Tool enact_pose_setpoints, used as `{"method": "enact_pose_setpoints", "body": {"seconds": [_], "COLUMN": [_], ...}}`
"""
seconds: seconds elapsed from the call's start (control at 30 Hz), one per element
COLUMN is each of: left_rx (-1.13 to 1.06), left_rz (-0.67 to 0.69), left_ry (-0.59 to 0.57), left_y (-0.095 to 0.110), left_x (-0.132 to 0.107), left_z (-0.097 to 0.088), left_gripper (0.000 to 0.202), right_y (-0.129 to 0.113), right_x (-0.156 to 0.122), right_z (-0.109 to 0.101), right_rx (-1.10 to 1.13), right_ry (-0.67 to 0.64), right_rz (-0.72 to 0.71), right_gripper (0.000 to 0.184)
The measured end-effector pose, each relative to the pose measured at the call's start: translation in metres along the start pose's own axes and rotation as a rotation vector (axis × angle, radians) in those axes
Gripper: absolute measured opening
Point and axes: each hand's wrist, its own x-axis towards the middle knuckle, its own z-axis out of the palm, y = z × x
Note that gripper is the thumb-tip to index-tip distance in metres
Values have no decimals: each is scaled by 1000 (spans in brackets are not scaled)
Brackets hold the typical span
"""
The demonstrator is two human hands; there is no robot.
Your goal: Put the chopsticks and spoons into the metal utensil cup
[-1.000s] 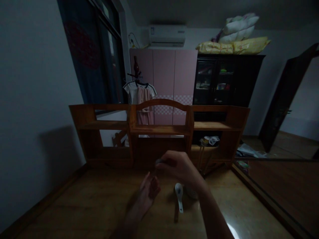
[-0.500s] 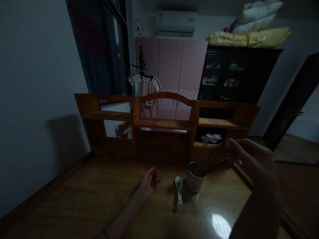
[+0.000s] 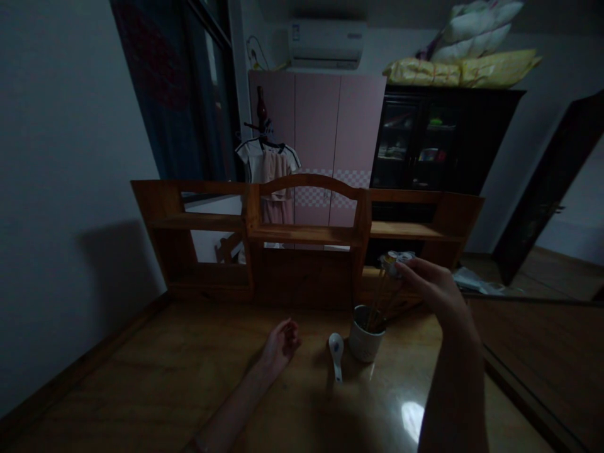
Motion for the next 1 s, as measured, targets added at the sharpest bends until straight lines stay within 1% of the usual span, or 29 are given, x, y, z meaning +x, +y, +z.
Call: {"method": "enact_pose_setpoints", "body": {"seconds": [0.1,0.3,0.5,0.6,0.73,0.8,1.0], "left_rx": [-2,1,-4,-3,3,10,25], "left_rz": [-1,-16,-14,-12,-18,-24,-16], "left_ry": [12,6,3,1,-3,-4,-5], "left_y": [0,0,0,-1,0,0,-2], "left_x": [1,4,3,4,5,5,5], "left_z": [-1,-4,-4,-4,-4,-5,-6], "left_gripper": [14,18,18,17,16,16,15], "right_y": [7,12,31,42,49,51,56], "right_x": [3,5,10,9,7,6,6], "right_z": [4,14,24,27,30,32,41], "right_rx": [-6,-28,-13,-67,-138,-151,-184], "right_ry": [-83,-215,-437,-549,-704,-748,-816], "right_rz": [20,88,150,186,267,279,261], "right_gripper": [37,35,37,41,40,39,36]}}
